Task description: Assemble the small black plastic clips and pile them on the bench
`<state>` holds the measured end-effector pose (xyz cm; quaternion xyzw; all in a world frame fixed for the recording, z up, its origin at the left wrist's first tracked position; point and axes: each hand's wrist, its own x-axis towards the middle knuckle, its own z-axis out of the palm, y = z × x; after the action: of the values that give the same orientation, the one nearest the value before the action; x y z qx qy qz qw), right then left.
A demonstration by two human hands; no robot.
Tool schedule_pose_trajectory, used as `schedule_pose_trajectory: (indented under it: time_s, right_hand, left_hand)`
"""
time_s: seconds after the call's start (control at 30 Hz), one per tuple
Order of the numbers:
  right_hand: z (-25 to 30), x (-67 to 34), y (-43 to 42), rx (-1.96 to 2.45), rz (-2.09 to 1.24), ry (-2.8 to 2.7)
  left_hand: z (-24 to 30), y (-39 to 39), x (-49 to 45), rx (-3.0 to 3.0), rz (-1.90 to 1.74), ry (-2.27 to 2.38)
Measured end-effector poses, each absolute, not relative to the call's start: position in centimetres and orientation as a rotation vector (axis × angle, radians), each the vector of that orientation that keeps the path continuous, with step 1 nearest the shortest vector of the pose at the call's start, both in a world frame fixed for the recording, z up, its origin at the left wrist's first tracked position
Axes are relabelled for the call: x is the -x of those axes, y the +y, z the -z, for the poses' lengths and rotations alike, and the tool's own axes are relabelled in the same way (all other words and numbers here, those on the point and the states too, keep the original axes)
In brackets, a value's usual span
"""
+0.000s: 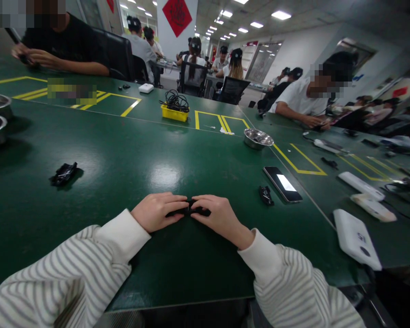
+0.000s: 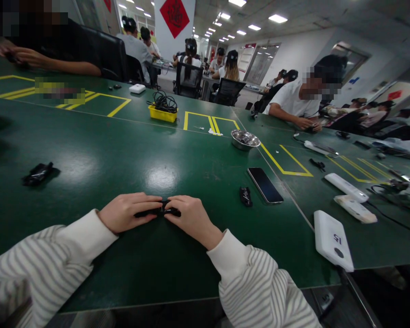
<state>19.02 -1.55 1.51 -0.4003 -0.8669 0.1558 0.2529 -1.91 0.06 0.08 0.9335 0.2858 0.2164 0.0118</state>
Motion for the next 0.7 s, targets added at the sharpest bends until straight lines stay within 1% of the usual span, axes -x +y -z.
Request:
schedule_pose_trajectory:
  time_s: [0.2,0.37,0.57,0.7]
  right_hand:
    - [-0.9,-18.3,-1.1,1.065,-0.416,-2.316]
    - [0.0,-15.4,-0.2,0.991,-0.364,-2.294]
    - [0.9,-8.0,1.5,0.841,-0.281,-2.384]
    - [0.9,-2.7,2.2,0.805,-0.185,-2.439]
  left_hand:
    - [0.1,0.3,2.6,-2.967,-0.738,0.883]
    - [0.4,0.5,5.4,-2.972,-0.73,0.977]
    - [0.1,-0.3,12.3,-2.961,-0.67,1.268]
    - [-0.2,-1.2,16.9,-2.939,-0.529,1.543]
